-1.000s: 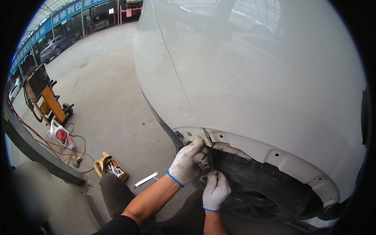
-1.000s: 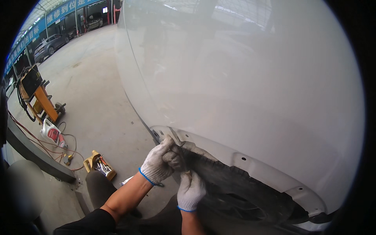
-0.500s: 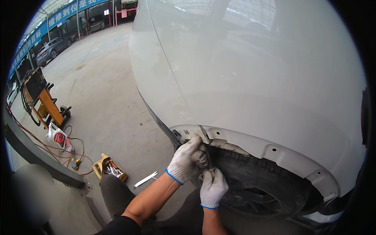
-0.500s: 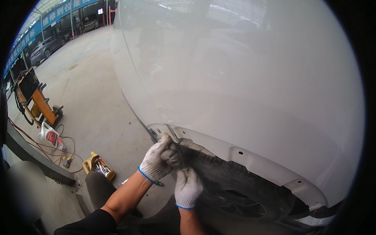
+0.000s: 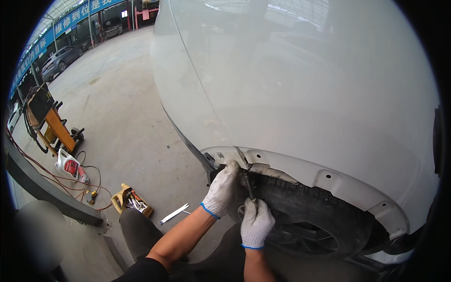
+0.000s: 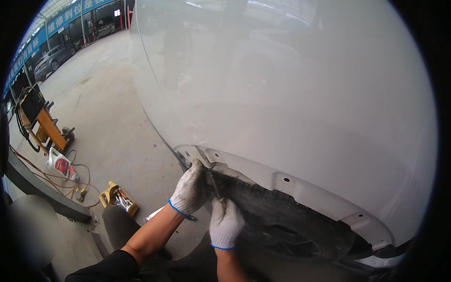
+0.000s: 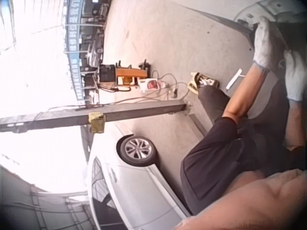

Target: The person sorts fasteners from a yellow container into a white bin, then kneels by a white car to remove and reattach clips and fasteners around the front right wheel arch and bumper area using a screwdriver and pliers.

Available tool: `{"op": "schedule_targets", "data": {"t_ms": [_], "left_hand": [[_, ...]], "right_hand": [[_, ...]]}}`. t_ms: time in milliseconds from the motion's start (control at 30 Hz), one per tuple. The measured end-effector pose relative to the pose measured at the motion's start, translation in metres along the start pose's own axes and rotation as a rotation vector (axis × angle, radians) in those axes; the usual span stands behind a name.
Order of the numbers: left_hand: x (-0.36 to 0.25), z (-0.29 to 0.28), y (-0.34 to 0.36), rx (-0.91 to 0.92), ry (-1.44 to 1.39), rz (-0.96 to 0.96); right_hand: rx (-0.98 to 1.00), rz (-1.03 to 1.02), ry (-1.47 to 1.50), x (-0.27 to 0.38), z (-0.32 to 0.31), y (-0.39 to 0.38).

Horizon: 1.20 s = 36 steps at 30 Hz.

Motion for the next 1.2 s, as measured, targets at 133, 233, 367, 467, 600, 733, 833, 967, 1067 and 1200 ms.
{"op": "schedule_targets", "data": {"t_ms": [133, 233, 367, 467, 600, 733, 833, 967, 1067, 1200], "left_hand": [[-0.007, 0.012, -0.009, -0.014, 0.103, -0.034], [-0.012, 0.018, -0.017, 0.042, 0.056, -0.032], [0.001, 0.003, -0.002, 0.135, 0.018, -0.076], [-0.008, 0.023, -0.005, 0.195, -0.053, -0.014], [-0.008, 0.027, -0.008, 0.228, -0.023, -0.048], [-0.016, 0.037, -0.013, 0.267, -0.048, -0.035], [-0.013, 0.040, -0.014, 0.251, -0.085, -0.037], [-0.011, 0.040, -0.011, 0.270, -0.078, -0.030], [-0.012, 0.042, -0.012, 0.244, -0.074, -0.011], [-0.010, 0.038, -0.012, 0.296, -0.085, -0.029]], "right_hand": [[0.203, 0.439, 0.449, -0.044, 0.022, -0.009], [0.423, 0.692, 0.588, -0.043, 0.031, -0.015], [0.356, 0.580, 0.457, -0.035, 0.021, -0.007], [0.039, 0.274, 0.144, -0.004, 0.000, 0.001], [0.053, 0.167, 0.117, -0.019, 0.005, -0.001], [0.396, 0.672, 0.496, -0.044, 0.028, -0.007], [0.424, 0.748, 0.574, -0.042, 0.028, -0.013], [0.411, 0.656, 0.478, -0.041, 0.024, -0.007], [0.211, 0.237, 0.387, -0.024, 0.015, 0.004], [-0.070, -0.106, 0.003, 0.005, -0.001, 0.002]]}}
Point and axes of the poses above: each hand's wrist, its own y-axis towards the middle knuckle, its own z-axis out of the palm, x = y × z, the point moved 9 cm from there along y, towards the middle knuckle, and after that the axes turned 1 degree about -y, right-handed, at the moved point
